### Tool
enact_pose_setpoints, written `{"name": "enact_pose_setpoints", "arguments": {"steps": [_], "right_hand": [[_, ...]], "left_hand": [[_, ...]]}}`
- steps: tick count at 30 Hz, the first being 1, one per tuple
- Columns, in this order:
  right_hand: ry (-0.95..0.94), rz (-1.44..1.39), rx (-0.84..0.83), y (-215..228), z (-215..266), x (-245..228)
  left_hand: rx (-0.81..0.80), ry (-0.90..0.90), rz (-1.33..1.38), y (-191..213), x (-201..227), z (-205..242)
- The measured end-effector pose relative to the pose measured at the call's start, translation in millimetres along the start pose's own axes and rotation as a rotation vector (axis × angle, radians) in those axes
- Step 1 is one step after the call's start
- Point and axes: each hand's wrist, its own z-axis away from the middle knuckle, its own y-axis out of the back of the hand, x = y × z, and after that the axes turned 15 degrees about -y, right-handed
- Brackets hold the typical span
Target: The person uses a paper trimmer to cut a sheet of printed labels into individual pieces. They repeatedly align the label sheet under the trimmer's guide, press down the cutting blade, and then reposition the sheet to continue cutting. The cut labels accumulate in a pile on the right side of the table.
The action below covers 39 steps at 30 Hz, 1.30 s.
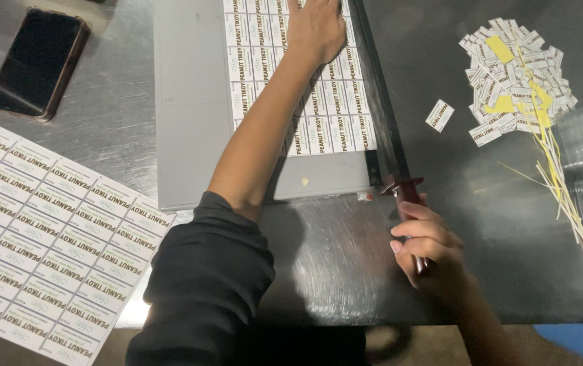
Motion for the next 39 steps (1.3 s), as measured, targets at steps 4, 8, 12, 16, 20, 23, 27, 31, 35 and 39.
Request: {"name": "enact_pose_setpoints", "arguments": {"steps": [4, 8, 12, 16, 20, 23, 27, 31, 35, 39], "right_hand": [[0.110, 0.078, -0.065, -9.0, -1.6, 16.4], [0.156, 0.125, -0.029, 10.5, -23.0, -3.5], [0.234, -0.289, 0.087, 53.4, -94.1, -24.5], [0.203, -0.165, 0.059, 75.2, -121.6, -42.9], [-0.683, -0.079, 0.011, 39.2, -119.1, 27.8], [-0.506, 0.147, 0.135, -11.9, -121.2, 91.2], [-0.388, 0.403, 0.183, -58.3, -191.1, 102.1], [-0.035, 0.622, 0.491, -51.9, -198.2, 57.9], [-0.121, 0.512, 0.242, -8.2, -186.0, 79.5], [-0.362, 0.619, 0.197, 53.0, -130.7, 98.0]], "left_hand": [[0.217, -0.084, -0.028, -4.9, -5.3, -2.4], [0.212, -0.002, -0.173, -6.5, 1.7, -2.8], [0.195, 0.062, -0.317, 3.1, 9.1, 6.7], [0.174, -0.075, -0.277, 22.9, 6.2, 36.4], [0.071, -0.247, -0.152, 54.5, -1.8, 85.9], [0.053, -0.344, -0.077, 71.4, 1.1, 115.0], [0.155, -0.412, 0.013, 76.6, 1.4, 138.6], [0.150, -0.391, 0.070, 78.4, 0.1, 139.1], [0.050, -0.258, 0.052, 83.6, 4.9, 143.0], [-0.086, 0.113, -0.209, 94.8, 12.7, 137.7]]}}
